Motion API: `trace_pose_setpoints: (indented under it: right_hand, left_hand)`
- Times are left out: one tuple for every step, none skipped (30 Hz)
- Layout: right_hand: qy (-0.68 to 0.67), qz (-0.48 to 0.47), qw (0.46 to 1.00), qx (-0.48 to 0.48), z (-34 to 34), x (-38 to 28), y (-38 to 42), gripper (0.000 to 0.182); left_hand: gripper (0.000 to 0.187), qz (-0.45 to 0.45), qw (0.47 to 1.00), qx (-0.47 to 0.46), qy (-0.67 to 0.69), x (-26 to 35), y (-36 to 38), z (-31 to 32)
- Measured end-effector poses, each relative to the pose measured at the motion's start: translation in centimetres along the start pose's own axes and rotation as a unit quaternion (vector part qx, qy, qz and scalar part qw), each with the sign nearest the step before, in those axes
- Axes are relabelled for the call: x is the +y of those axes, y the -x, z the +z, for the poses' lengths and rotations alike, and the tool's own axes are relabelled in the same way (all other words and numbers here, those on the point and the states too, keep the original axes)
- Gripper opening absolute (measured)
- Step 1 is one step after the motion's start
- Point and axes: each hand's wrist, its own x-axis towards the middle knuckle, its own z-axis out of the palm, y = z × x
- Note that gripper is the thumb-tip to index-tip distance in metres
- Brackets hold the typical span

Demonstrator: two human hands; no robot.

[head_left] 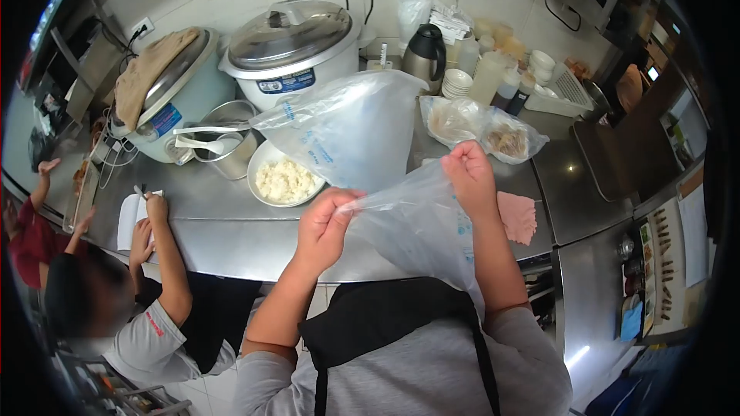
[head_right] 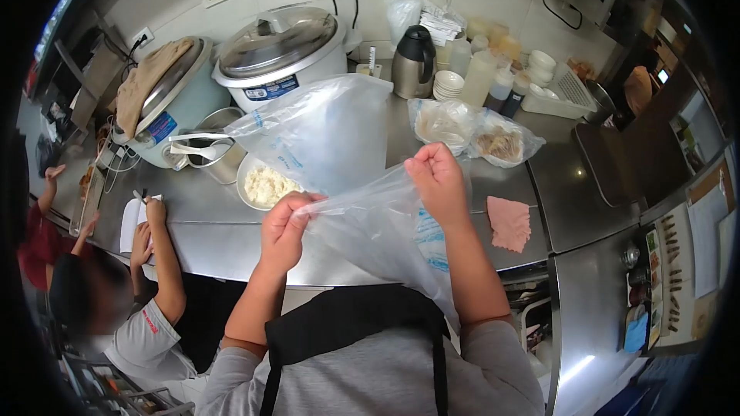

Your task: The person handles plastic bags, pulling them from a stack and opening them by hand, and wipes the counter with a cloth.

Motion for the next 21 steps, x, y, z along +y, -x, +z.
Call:
trace_pose_setpoints:
  right_hand:
    - [0.111, -0.007, 0.994, -0.015, 0.4, -0.2, -0.2, 0.015]
    - [0.221, -0.015, 0.975, -0.029, 0.9, -0.7, -0.4, 0.017]
    - [0.328, -0.024, 0.944, -0.040, 1.4, -1.4, -0.5, 0.020]
    - [0.326, -0.104, 0.939, -0.035, 1.9, -2.3, -0.7, 0.024]
    - [0.324, -0.185, 0.927, -0.030, 2.5, -3.5, -1.0, 0.028]
    - [0.321, -0.264, 0.909, -0.025, 3.1, -4.7, -1.2, 0.032]
    - [0.318, -0.279, 0.903, -0.075, 3.9, -5.7, -0.9, 0.029]
    - [0.315, -0.292, 0.894, -0.125, 4.9, -6.7, -0.4, 0.027]
    - [0.316, -0.256, 0.893, -0.192, 5.1, -6.8, -0.1, 0.024]
    - [0.318, -0.217, 0.887, -0.257, 5.3, -7.0, 0.1, 0.022]
    - [0.321, -0.126, 0.876, -0.336, 4.9, -6.7, 0.1, 0.021]
    - [0.321, -0.035, 0.853, -0.410, 4.4, -6.5, 0.1, 0.021]
    - [0.272, -0.020, 0.882, -0.383, 3.8, -6.5, 0.1, 0.022]
    - [0.222, -0.004, 0.907, -0.357, 3.1, -6.5, 0.1, 0.023]
    - [0.170, 0.013, 0.928, -0.331, 2.4, -6.4, 0.1, 0.026]
    - [0.095, -0.010, 0.948, -0.305, 1.8, -6.2, -0.2, 0.026]
    - [0.020, -0.034, 0.960, -0.276, 1.2, -5.9, -0.5, 0.026]
    - [-0.056, -0.058, 0.966, -0.245, 0.8, -5.5, -0.8, 0.026]
    - [-0.141, -0.055, 0.963, -0.223, 0.7, -5.2, -1.0, 0.026]
    - [-0.201, -0.043, 0.960, -0.192, 0.4, -4.8, -1.4, 0.027]
    - [-0.259, -0.029, 0.952, -0.161, 0.1, -4.3, -1.7, 0.027]
  left_hand:
    - [0.010, 0.032, 0.999, 0.007, -0.026, 0.3, -0.6, -0.2]
    - [0.010, 0.064, 0.996, 0.013, -0.053, 0.5, -1.2, -0.3]
    - [0.009, 0.095, 0.992, 0.017, -0.079, 0.9, -1.5, -0.4]
    - [0.009, 0.056, 0.995, 0.004, -0.088, 1.6, -1.7, -0.6]
    - [0.009, 0.017, 0.995, -0.008, -0.096, 2.5, -1.9, -0.7]
    - [0.008, -0.021, 0.994, -0.020, -0.102, 3.2, -2.1, -0.7]
    - [0.008, 0.004, 0.993, -0.032, -0.112, 3.6, -2.5, -0.6]
    - [0.008, 0.029, 0.991, -0.045, -0.123, 3.9, -3.1, -0.4]
    - [0.008, 0.054, 0.988, -0.058, -0.134, 4.1, -3.6, -0.4]
    - [0.007, 0.047, 0.987, -0.067, -0.137, 4.3, -4.0, -0.6]
    - [0.007, 0.041, 0.986, -0.077, -0.140, 4.5, -4.5, -1.0]
    - [0.007, 0.013, 0.984, -0.116, -0.134, 4.6, -4.9, -1.6]
    - [0.007, -0.015, 0.979, -0.154, -0.129, 4.7, -5.3, -2.2]
    - [0.008, -0.068, 0.966, -0.220, -0.115, 4.8, -5.7, -3.1]
    - [0.010, -0.121, 0.946, -0.283, -0.100, 4.9, -5.7, -3.9]
    - [0.012, -0.132, 0.926, -0.346, -0.075, 4.6, -5.7, -4.5]
    - [0.014, -0.142, 0.901, -0.408, -0.050, 3.9, -5.6, -5.1]
    - [0.015, -0.116, 0.897, -0.424, -0.031, 3.5, -5.6, -5.3]
    - [0.017, -0.091, 0.893, -0.441, -0.010, 3.0, -5.5, -5.5]
    - [0.019, -0.067, 0.887, -0.457, 0.012, 2.6, -5.5, -5.7]
    - [0.019, 0.016, 0.911, -0.411, 0.039, 2.4, -5.2, -5.7]
